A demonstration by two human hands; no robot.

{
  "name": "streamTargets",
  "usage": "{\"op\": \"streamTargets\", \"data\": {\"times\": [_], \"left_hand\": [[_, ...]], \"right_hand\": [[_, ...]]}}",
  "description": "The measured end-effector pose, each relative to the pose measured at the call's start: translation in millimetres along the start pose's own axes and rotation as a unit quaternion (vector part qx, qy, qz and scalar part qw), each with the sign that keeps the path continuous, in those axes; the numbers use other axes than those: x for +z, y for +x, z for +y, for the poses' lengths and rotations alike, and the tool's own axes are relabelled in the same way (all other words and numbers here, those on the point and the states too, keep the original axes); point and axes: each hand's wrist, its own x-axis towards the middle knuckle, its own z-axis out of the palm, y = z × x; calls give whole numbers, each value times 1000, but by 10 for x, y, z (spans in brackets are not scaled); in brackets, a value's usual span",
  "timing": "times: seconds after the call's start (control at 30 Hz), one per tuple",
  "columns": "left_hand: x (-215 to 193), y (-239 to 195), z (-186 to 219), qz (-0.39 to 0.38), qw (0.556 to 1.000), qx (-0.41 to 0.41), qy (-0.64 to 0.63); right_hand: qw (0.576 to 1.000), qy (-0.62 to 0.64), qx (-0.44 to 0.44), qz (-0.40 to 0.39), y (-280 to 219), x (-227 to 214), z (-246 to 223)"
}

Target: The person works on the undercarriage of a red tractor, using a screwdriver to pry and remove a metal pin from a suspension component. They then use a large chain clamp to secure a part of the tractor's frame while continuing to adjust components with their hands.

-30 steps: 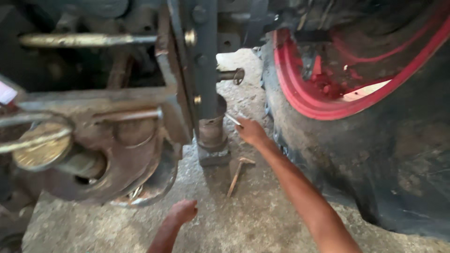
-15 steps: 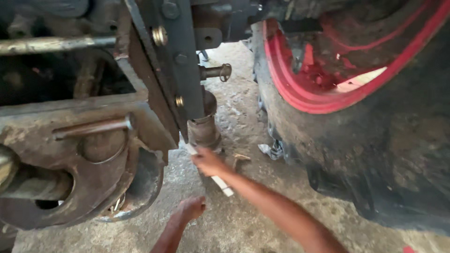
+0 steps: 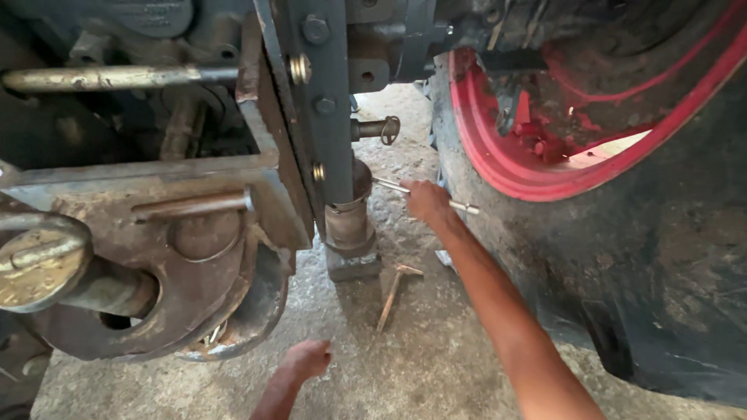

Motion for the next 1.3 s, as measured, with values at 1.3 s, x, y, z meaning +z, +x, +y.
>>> {"op": "streamTargets", "data": {"times": [1.3], "left_hand": [[107,58,-301,31,999,-20,-20]], "right_hand": [[996,88,-18,-10,148,228,113]]}}
